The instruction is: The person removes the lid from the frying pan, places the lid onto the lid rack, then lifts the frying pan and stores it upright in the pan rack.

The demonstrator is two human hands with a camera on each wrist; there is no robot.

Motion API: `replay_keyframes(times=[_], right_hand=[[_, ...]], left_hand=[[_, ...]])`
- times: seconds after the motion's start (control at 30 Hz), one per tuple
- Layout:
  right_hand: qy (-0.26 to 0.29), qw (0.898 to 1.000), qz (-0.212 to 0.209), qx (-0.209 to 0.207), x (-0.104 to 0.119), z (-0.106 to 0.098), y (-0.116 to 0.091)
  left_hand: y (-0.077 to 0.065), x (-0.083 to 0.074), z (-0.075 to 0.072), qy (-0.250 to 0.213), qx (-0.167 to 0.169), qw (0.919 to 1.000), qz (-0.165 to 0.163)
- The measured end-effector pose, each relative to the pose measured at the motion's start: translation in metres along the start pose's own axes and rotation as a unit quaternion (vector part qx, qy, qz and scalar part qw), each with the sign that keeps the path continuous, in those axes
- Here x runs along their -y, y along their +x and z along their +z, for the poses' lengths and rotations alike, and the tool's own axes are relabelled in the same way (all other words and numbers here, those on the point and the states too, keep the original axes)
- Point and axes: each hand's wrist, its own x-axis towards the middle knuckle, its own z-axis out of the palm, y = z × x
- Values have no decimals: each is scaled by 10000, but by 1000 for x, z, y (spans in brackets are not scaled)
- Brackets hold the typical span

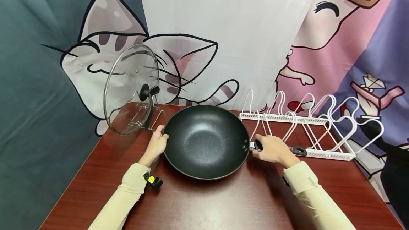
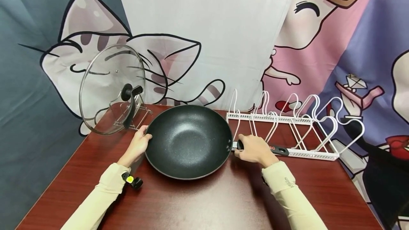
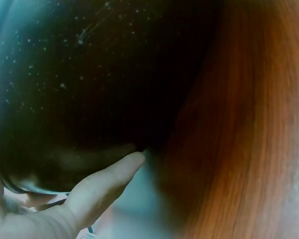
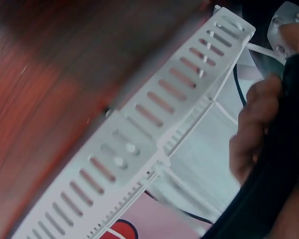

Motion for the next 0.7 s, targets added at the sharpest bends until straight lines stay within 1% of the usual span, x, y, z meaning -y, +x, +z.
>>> replay_keyframes(times=[0.07,0.17,0.23,0.33,0.4,0.47,0.57,0.63,0.7], right_hand=[[474,9986,-171,146,-3,-4,0],[1082,9919,-529,414,-9,-9,2],[1445,9843,-768,663,-13,-14,5],[1890,9711,-918,1132,-17,-22,10],[2097,9622,-969,1439,-17,-27,14],[2217,9551,-1101,1628,-17,-32,16],[2464,9393,-1218,2054,-17,-35,18],[2661,9266,-1170,2385,-16,-36,18],[2839,9132,-1011,2745,-16,-37,18]], left_hand=[[0,-1,-1,237,40,9997,15],[-1,-3,-2,585,76,9982,67],[0,-5,-3,759,100,9970,75],[3,-7,-3,1021,118,9947,86],[4,-8,-4,1042,187,9944,-37],[5,-11,-6,1042,297,9940,-143],[7,-16,-8,892,507,9937,-454],[10,-21,-9,890,591,9929,-521],[13,-24,-10,828,653,9923,-650]])
